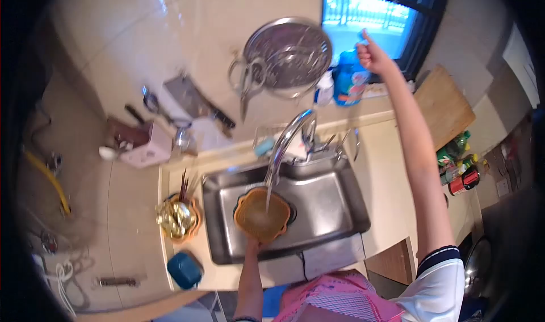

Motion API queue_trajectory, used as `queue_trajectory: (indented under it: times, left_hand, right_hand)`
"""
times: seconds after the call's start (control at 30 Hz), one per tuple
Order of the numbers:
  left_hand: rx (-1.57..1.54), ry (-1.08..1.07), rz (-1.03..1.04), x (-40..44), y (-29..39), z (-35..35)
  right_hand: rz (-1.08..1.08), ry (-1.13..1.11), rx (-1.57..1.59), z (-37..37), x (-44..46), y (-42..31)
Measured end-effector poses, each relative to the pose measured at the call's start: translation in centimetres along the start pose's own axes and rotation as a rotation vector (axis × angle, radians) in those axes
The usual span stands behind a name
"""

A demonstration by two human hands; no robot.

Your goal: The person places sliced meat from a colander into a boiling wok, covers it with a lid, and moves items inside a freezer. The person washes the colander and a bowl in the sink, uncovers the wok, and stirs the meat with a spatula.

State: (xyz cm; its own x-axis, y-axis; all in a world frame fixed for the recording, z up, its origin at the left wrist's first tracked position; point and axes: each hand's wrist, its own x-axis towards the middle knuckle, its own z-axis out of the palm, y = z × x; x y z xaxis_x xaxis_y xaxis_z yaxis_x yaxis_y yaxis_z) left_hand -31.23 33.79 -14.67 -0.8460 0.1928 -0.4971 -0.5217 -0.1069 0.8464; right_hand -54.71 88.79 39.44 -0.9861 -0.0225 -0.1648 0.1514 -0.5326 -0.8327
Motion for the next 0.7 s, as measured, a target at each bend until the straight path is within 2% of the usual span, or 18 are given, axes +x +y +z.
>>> queue_trajectory:
  times: [0.1, 0.13, 0.17, 0.2, 0.23, 0.27, 0.3, 0.33, 0.4, 0.47, 0.5, 0.53, 0.57, 0.63, 0.7]
  left_hand:
    - [-0.012, 0.077, -0.037, 0.2, -0.2, -0.3]
    - [-0.017, 0.091, -0.037, -0.1, -0.4, -0.5]
    - [-0.019, 0.103, -0.034, -0.2, -0.5, -0.1]
    - [-0.018, 0.114, -0.032, 0.1, -0.3, 0.0]
    - [-0.013, 0.124, -0.031, 0.2, -0.1, 0.0]
    - [-0.004, 0.132, -0.03, 0.2, 0.0, -0.4]
    - [0.006, 0.138, -0.027, 0.3, 0.1, -0.3]
    - [0.017, 0.144, -0.021, -0.5, -0.2, -0.7]
    - [0.039, 0.188, -0.11, -1.4, 1.1, -0.4]
    - [0.065, 0.234, -0.2, -2.2, 3.1, -0.2]
    - [0.257, 0.343, -0.257, -2.4, 3.9, -0.4]
    - [0.452, 0.447, -0.317, -3.2, 4.2, -0.8]
    - [0.454, 0.455, -0.327, -4.3, 4.3, -1.4]
    - [0.798, 0.469, 0.079, -6.2, 4.5, -2.5]
    - [0.819, 0.494, 0.125, -10.3, 7.9, -2.1]
  right_hand:
    - [-0.051, -0.338, 0.003, 4.4, -5.8, 5.3]
    - [-0.047, -0.355, 0.038, 4.8, -7.9, 9.1]
    - [0.04, -0.189, 0.096, 4.9, -10.0, 14.1]
    - [0.339, -0.029, 0.334, 5.8, -12.6, 19.3]
    - [0.598, -0.643, 0.196, 2.8, -12.1, 25.6]
    - [0.653, -0.528, -0.135, 5.3, -13.9, 29.6]
    - [0.735, -0.641, 0.155, 6.0, -14.3, 35.8]
    - [0.863, -0.368, 0.066, 7.4, -13.6, 40.9]
    - [0.934, -0.062, 0.381, 8.4, -11.2, 48.7]
    - [0.821, 0.049, 0.469, 7.5, -7.8, 54.5]
    - [0.836, 0.045, 0.476, 7.0, -6.6, 56.6]
    - [0.692, -0.02, 0.389, 6.6, -5.5, 58.5]
    - [0.546, -0.082, 0.299, 6.1, -4.7, 60.1]
    - [0.635, -0.02, 0.357, 4.8, -4.0, 62.5]
    - [0.792, 0.113, 0.457, 3.8, -1.4, 63.9]
